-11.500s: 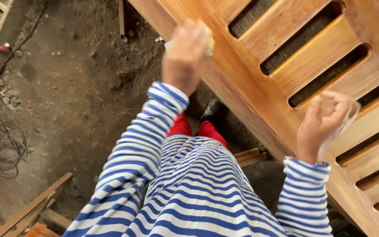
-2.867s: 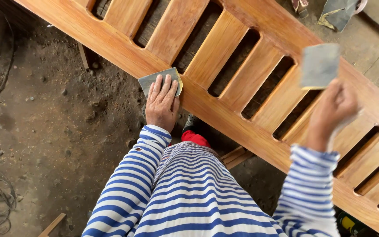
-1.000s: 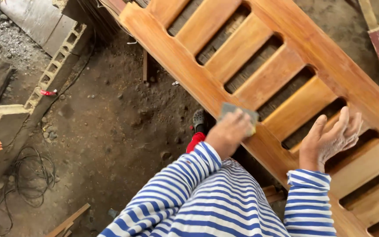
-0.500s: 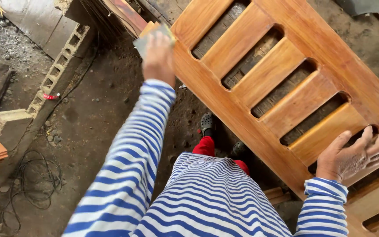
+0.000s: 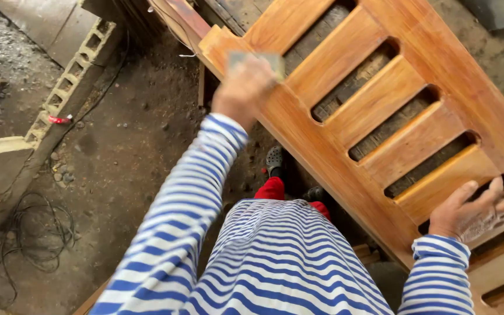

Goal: The person sands a long, slatted wooden board using a sanding block. They systematically smooth the surface and edges of the board, moving along its length and working within the cutouts. The person also briefly flips the sanding block to use a different side during the process.

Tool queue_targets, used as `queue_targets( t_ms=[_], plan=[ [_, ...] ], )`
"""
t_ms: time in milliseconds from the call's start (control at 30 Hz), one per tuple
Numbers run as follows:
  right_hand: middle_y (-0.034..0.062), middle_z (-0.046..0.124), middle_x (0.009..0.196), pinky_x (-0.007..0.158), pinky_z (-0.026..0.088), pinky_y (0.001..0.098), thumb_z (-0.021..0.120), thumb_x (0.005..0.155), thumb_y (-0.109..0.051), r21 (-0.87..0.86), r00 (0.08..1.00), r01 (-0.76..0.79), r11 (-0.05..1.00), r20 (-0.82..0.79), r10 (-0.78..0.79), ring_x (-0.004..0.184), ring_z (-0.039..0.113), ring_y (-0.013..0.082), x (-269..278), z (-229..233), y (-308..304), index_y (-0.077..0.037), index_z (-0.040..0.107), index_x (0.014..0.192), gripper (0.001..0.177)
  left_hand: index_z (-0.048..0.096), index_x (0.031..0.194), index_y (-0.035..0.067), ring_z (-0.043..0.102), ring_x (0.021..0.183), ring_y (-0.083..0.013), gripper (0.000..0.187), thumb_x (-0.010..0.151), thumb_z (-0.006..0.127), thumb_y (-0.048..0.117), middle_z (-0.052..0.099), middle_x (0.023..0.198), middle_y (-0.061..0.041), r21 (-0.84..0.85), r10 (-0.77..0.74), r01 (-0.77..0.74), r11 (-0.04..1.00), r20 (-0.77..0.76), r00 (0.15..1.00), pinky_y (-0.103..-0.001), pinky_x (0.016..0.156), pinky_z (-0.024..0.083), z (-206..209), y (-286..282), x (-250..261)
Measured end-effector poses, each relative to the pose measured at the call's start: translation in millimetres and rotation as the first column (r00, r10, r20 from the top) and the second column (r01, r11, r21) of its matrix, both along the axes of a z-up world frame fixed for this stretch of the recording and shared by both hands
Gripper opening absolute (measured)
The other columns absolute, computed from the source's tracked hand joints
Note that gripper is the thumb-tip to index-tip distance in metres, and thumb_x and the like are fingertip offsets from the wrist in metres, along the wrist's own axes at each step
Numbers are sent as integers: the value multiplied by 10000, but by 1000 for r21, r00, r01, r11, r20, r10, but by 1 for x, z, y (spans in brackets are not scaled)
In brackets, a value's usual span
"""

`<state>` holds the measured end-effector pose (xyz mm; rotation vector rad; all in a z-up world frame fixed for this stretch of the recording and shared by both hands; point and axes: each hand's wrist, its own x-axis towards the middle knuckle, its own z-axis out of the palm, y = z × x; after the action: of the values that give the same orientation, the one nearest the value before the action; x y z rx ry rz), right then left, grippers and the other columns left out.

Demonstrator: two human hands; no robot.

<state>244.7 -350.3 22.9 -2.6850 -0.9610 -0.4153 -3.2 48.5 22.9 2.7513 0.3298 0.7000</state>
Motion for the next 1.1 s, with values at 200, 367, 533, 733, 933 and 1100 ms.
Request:
queue_targets(
  t_ms=[200,367,533,733,933,1100],
  plan=[
    [345,447,1456,1016,319,646,570,1116,-151,16,996,86,996,-19,-86,1337,405,506,8,-13,-6,185,633,1331,404,716,1286,75,571,1302,-379,267,1033,667,147,654,1359,-112,-211,473,-478,853,-79,878,-483,1133,428,-46,58,-23],
    [375,400,1478,1094,243,651,547,1096,-297,114,983,87,990,-171,-67,1378,312,527,13,-8,-16,155,585,1404,548,668,1313,22,571,1287,-479,284,1083,575,161,652,1346,-209,12,374,-375,927,57,926,-521,1071,525,-55,-40,-12],
    [280,449,1446,1118,291,590,457,1114,-470,402,945,100,910,-323,39,1361,350,416,17,-6,-51,80,466,1446,642,630,1346,83,490,1364,-462,396,987,523,-44,573,1433,-189,-115,-55,49,992,-51,997,-582,1167,412,-66,-219,4],
    [191,372,1409,1185,347,547,485,1151,-298,649,887,227,726,-445,120,1365,432,368,-19,-24,-137,53,427,1472,479,532,1455,82,333,1514,-349,452,1024,455,196,507,1537,-68,-307,-538,488,817,-104,836,-535,1244,342,-103,-393,67],
    [191,467,1259,1065,460,447,510,1097,-82,613,922,357,705,-353,-160,1182,536,304,-64,-21,-227,123,573,1316,307,508,1467,145,327,1510,-324,469,1005,440,197,458,1572,-59,-265,-709,658,705,-294,641,-464,1262,249,-82,-461,117],
    [227,566,1188,977,525,425,523,1050,15,572,887,461,678,-292,-357,1094,604,332,-86,-24,-304,124,652,1210,233,706,1200,176,547,1291,-304,319,919,594,75,688,1276,-26,-263,-569,551,792,10,822,-491,1044,462,-29,-341,87]
  ],
)
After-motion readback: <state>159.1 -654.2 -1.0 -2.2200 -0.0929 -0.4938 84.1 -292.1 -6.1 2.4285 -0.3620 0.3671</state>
